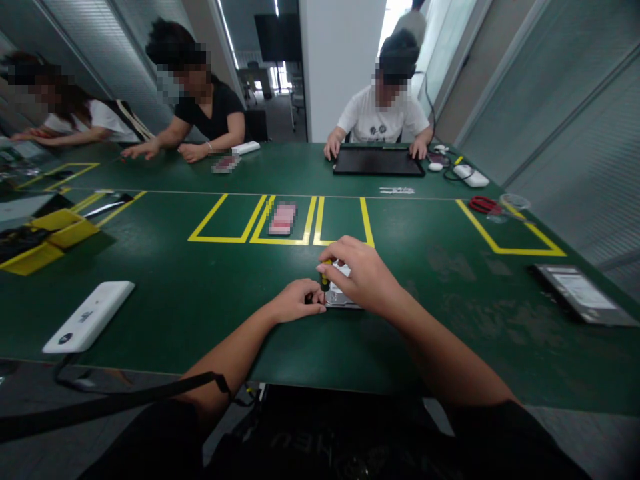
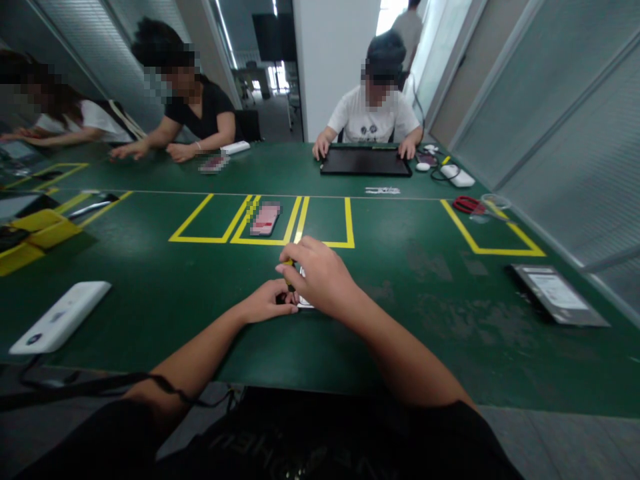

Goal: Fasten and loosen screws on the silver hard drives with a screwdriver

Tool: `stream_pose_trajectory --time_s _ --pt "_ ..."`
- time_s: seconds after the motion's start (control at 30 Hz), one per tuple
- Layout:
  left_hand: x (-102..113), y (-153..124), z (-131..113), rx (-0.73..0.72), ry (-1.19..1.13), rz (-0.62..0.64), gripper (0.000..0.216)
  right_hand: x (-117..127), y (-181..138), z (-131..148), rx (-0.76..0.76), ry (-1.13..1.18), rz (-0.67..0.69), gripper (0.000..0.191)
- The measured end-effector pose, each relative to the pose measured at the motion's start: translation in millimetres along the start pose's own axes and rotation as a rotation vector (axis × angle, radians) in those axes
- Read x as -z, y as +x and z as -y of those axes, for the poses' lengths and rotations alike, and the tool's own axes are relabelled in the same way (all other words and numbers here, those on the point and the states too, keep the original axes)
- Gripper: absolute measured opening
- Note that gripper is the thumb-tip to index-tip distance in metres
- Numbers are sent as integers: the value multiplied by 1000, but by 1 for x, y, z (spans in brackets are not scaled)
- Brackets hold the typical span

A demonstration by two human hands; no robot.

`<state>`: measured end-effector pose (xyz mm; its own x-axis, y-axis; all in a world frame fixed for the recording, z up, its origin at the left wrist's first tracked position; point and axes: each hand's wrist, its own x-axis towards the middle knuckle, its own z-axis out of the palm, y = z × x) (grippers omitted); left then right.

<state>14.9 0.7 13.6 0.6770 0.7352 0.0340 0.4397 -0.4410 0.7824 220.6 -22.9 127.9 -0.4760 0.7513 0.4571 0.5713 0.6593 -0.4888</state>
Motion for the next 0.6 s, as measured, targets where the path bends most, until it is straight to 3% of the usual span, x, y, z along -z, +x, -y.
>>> stream_pose_trajectory --time_s 0.6 --pt "-1 1 0 2 15 -21 21 8 2 -1 -1 56 63 11"
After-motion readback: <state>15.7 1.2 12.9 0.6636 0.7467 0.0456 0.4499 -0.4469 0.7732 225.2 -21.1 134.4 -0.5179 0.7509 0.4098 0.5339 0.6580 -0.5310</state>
